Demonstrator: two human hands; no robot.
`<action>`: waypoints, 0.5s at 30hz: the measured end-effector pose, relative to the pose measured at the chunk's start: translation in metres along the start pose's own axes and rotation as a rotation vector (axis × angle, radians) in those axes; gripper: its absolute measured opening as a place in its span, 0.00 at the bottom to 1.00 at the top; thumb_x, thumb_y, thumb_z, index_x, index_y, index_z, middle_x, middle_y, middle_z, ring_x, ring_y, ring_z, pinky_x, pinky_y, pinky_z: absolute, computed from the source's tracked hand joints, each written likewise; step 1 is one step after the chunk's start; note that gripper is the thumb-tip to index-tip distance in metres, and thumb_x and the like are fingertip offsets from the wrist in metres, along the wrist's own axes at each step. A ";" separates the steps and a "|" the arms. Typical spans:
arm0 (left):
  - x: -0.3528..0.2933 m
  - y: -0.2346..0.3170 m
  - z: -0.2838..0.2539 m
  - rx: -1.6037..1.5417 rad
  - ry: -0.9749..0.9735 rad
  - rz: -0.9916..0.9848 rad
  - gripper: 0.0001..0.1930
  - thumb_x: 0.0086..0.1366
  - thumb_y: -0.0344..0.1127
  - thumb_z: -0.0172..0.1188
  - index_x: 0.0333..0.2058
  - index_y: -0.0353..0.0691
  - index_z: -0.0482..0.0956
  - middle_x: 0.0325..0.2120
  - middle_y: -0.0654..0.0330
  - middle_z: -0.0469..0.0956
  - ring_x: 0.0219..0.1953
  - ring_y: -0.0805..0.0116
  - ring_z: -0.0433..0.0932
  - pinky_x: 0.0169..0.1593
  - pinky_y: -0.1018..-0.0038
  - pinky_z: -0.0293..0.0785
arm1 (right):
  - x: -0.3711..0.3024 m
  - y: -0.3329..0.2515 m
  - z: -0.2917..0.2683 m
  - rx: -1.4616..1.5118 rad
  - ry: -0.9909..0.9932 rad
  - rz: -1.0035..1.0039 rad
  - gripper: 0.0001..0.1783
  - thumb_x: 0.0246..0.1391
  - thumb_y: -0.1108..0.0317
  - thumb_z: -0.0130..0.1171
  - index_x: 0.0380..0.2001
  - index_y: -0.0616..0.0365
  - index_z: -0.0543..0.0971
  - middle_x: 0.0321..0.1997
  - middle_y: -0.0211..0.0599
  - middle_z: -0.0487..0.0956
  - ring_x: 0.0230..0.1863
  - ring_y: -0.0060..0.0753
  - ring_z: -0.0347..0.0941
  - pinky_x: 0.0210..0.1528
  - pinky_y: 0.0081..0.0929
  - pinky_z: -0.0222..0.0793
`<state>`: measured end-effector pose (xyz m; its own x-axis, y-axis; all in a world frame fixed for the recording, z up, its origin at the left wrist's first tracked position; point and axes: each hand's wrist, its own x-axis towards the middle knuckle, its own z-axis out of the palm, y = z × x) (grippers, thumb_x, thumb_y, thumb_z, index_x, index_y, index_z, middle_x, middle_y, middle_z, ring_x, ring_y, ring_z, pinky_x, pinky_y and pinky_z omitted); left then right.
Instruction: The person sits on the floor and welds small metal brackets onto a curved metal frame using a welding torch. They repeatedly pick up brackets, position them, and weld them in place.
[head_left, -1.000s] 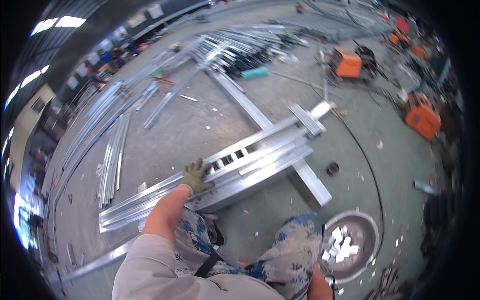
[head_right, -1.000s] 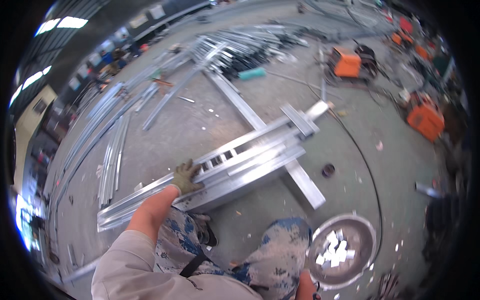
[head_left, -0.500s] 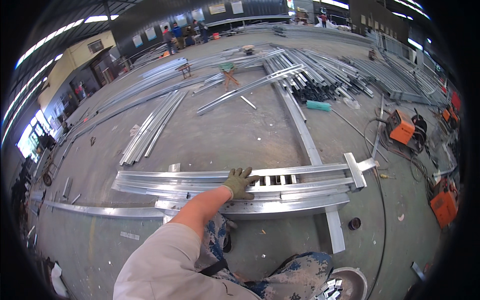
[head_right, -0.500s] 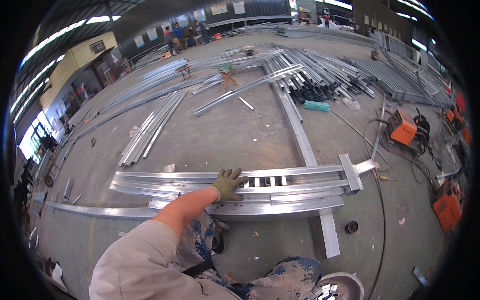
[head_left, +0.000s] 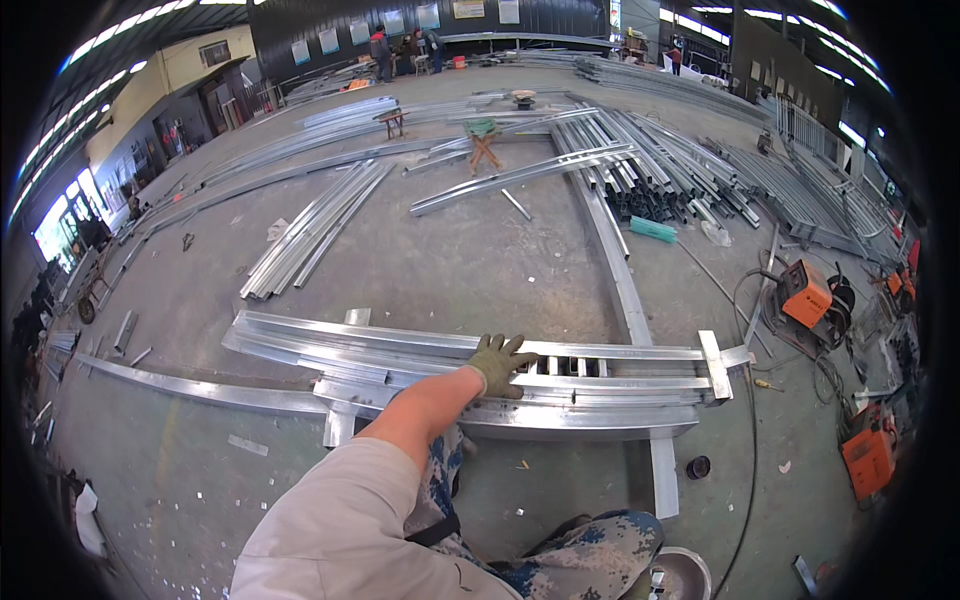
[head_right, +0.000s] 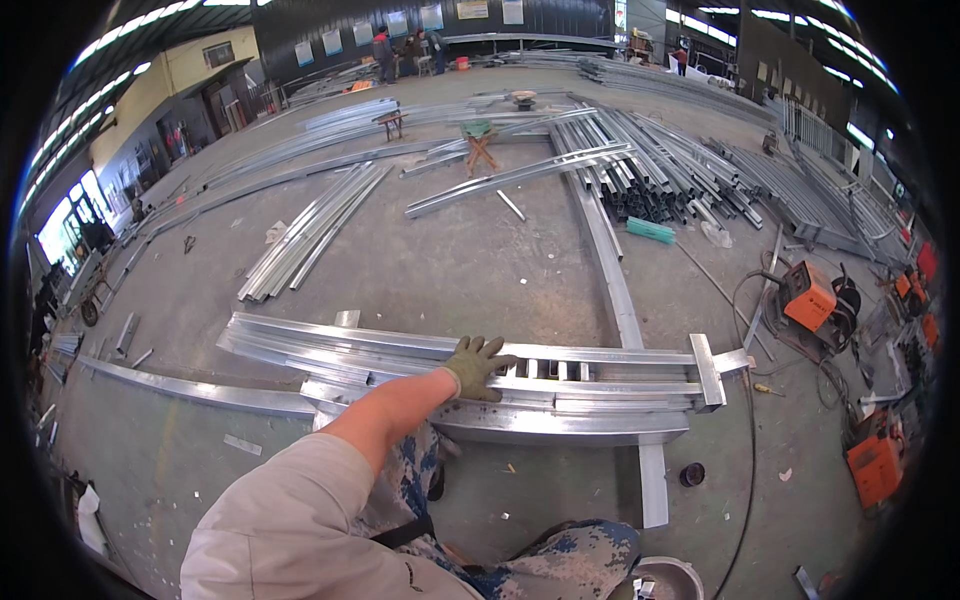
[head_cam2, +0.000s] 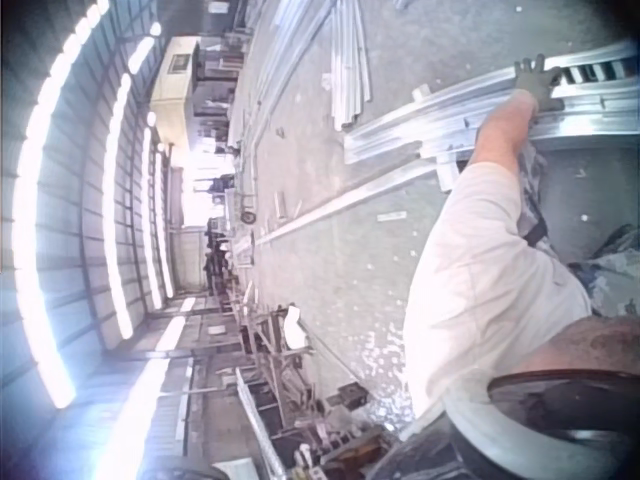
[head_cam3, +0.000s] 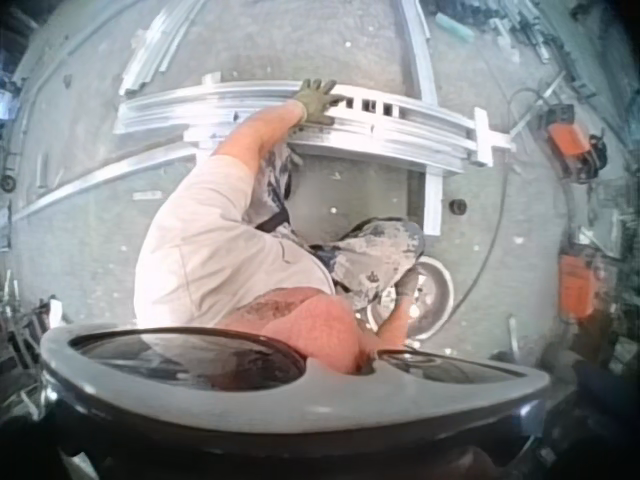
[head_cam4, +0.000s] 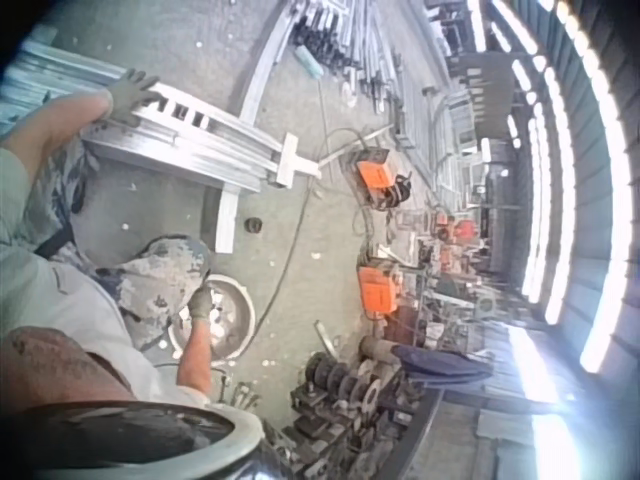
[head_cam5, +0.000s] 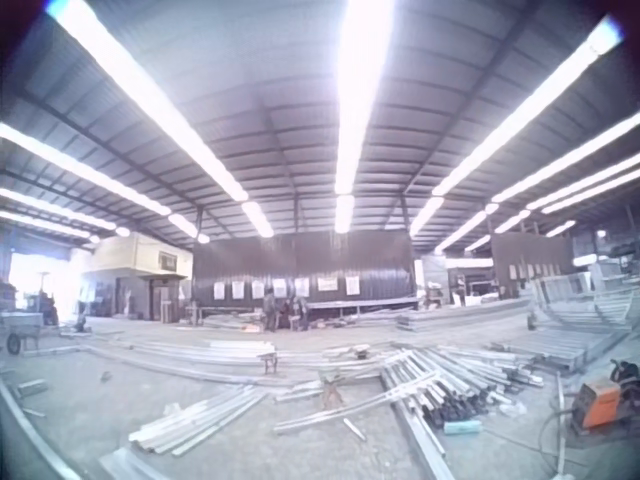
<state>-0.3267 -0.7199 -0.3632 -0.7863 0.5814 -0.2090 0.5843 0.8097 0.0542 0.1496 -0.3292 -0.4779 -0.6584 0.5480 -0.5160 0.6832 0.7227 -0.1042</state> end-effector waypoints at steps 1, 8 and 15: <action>0.001 -0.001 0.002 -0.002 0.003 0.001 0.52 0.54 0.64 0.72 0.78 0.65 0.62 0.80 0.49 0.53 0.79 0.34 0.52 0.79 0.37 0.45 | -0.005 0.000 -0.014 0.029 0.027 -0.024 0.26 0.75 0.44 0.41 0.64 0.39 0.79 0.45 0.59 0.87 0.46 0.67 0.85 0.47 0.63 0.76; 0.014 0.006 -0.003 0.039 -0.017 0.040 0.52 0.55 0.66 0.72 0.78 0.67 0.62 0.80 0.50 0.53 0.78 0.34 0.55 0.77 0.36 0.50 | 0.021 0.043 -0.113 0.270 0.506 -0.149 0.25 0.69 0.54 0.56 0.65 0.48 0.78 0.41 0.50 0.86 0.33 0.46 0.83 0.36 0.46 0.79; 0.026 -0.022 0.025 0.114 0.081 -0.013 0.52 0.51 0.65 0.74 0.76 0.65 0.66 0.78 0.51 0.59 0.78 0.33 0.57 0.77 0.35 0.50 | -0.039 -0.028 -0.350 0.531 0.936 -0.267 0.23 0.66 0.55 0.65 0.57 0.57 0.83 0.38 0.36 0.85 0.34 0.28 0.78 0.38 0.31 0.74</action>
<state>-0.3550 -0.7247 -0.3939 -0.8052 0.5789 -0.1289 0.5891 0.8058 -0.0605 0.0454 -0.2237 -0.1567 -0.6300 0.6654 0.4004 0.3847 0.7153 -0.5834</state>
